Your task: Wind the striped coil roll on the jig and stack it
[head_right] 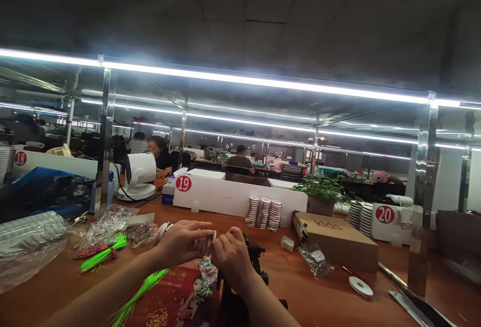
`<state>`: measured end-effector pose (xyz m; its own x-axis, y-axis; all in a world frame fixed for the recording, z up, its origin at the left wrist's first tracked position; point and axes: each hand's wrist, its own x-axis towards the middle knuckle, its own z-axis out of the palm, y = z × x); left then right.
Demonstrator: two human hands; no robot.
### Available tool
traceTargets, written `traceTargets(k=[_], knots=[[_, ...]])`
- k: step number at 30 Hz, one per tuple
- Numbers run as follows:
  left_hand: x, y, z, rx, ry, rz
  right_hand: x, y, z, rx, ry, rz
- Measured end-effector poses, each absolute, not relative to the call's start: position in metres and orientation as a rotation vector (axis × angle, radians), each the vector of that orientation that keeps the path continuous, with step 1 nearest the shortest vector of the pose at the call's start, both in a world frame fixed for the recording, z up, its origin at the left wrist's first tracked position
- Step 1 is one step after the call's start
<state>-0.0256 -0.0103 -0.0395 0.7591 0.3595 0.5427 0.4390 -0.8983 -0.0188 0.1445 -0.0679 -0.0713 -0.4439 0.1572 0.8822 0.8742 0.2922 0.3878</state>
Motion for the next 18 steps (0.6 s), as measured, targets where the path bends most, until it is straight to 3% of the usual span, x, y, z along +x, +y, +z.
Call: traceTargets(k=[6,18], knots=[[-0.018,-0.018,-0.039,-2.792,-0.540,-0.869,0.149,-0.068,-0.080,-0.883,-1.756,-1.133],[0.001,-0.026,-0.068,-2.290,-0.318,-1.327,0.161,-0.098,-0.095,-0.997,-1.660,-0.855]])
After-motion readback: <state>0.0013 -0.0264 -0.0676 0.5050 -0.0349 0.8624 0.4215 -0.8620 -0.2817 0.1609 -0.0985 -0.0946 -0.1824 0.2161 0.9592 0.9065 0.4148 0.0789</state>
